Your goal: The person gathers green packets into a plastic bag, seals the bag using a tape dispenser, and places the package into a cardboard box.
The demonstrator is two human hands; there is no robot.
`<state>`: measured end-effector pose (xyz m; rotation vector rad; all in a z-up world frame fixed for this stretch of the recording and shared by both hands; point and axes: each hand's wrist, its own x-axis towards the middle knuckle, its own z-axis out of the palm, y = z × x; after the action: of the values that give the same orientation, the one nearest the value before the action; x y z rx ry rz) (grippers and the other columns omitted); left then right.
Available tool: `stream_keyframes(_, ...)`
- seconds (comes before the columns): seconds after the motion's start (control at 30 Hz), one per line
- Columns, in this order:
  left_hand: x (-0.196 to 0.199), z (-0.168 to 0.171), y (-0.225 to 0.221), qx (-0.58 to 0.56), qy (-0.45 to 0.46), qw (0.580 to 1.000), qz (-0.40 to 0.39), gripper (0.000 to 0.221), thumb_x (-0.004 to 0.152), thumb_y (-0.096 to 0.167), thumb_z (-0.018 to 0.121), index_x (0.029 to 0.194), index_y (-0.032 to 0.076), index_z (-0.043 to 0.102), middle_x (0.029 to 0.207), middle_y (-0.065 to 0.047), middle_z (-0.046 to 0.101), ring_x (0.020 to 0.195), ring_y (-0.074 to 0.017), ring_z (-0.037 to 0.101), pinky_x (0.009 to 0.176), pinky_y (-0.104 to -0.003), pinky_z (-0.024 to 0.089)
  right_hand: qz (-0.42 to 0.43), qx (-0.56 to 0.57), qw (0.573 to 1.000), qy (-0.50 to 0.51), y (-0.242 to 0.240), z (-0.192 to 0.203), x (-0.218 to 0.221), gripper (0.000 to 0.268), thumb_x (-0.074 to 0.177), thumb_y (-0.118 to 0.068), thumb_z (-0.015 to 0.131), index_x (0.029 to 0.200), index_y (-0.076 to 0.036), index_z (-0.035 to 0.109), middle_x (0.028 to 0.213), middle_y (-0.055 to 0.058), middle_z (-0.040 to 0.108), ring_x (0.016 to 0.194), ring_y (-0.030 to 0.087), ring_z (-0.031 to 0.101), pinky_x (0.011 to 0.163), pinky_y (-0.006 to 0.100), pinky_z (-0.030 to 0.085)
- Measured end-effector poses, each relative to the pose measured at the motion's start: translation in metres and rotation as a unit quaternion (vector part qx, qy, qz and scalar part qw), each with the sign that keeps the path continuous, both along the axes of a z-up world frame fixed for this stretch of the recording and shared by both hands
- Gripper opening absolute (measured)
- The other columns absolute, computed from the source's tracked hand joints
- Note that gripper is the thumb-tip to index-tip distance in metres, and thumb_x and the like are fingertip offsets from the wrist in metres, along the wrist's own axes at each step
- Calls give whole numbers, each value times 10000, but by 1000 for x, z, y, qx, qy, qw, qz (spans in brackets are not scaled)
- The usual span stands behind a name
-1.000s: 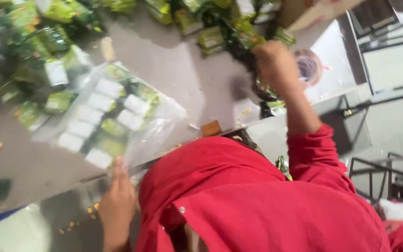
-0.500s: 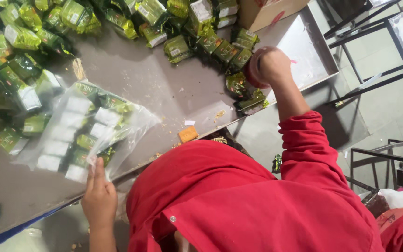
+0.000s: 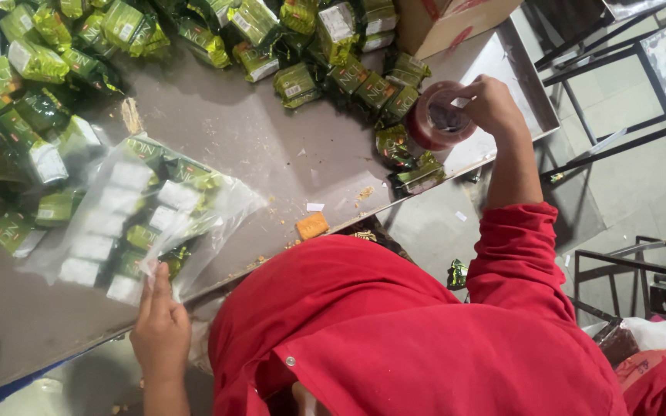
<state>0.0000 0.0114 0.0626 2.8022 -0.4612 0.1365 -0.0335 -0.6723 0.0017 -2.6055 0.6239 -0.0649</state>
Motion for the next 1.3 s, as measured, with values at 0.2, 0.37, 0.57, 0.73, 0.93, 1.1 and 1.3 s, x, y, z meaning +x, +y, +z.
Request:
stream_keyframes(0.2,-5,8,1,-18,-5,1000,-1,685,892,5,584,1533,241,538,1487,-143,615,1051,-374,704,821,-454,577,-13,250,967,-47,-3,7,-8,274,910,50,691,1160,-25,774,967,74,747,850,157,665,761,316,567)
stream_keyframes(0.37,-3,10,-4,-24,-1,1000,3,690,891,6,590,1537,245,536,1467,-146,617,1026,-357,715,812,-445,584,-64,488,867,-76,12,9,-8,189,1045,-11,617,1173,60,736,872,100,731,703,138,684,664,268,569)
stream_keyframes(0.57,0,42,-42,-89,-92,989,-72,265,949,116,682,1213,90,679,1294,-178,657,1032,-367,701,818,-421,573,6,341,939,27,121,9,39,222,1027,-113,560,948,-28,749,762,49,713,612,163,655,539,327,497)
stream_keyframes(0.73,36,25,-140,-316,127,925,-168,240,982,247,694,978,9,724,950,-154,717,886,-330,683,782,-420,538,297,-144,931,-154,278,41,54,164,956,-295,691,988,-153,768,816,47,707,708,269,681,586,396,524)
stream_keyframes(0.93,73,-20,-192,-501,398,769,-6,336,907,320,778,917,21,624,808,-19,657,655,-84,670,563,-251,577,378,-121,884,-246,320,44,70,285,888,-148,704,1160,-67,730,897,51,661,842,267,660,685,390,539)
stream_keyframes(1.1,84,-68,-188,-559,451,696,11,225,944,243,724,929,34,642,787,-26,665,623,-87,641,554,-244,560,356,20,899,-255,321,25,74,256,887,-101,766,1137,-91,712,889,66,599,840,277,613,716,385,520)
stream_keyframes(1.3,90,-69,-178,-523,392,756,-23,146,988,174,658,961,38,613,789,-30,677,649,-85,659,575,-249,550,205,673,711,-4,310,19,78,517,887,23,637,1390,-63,558,1271,-9,613,1082,81,608,891,228,535)
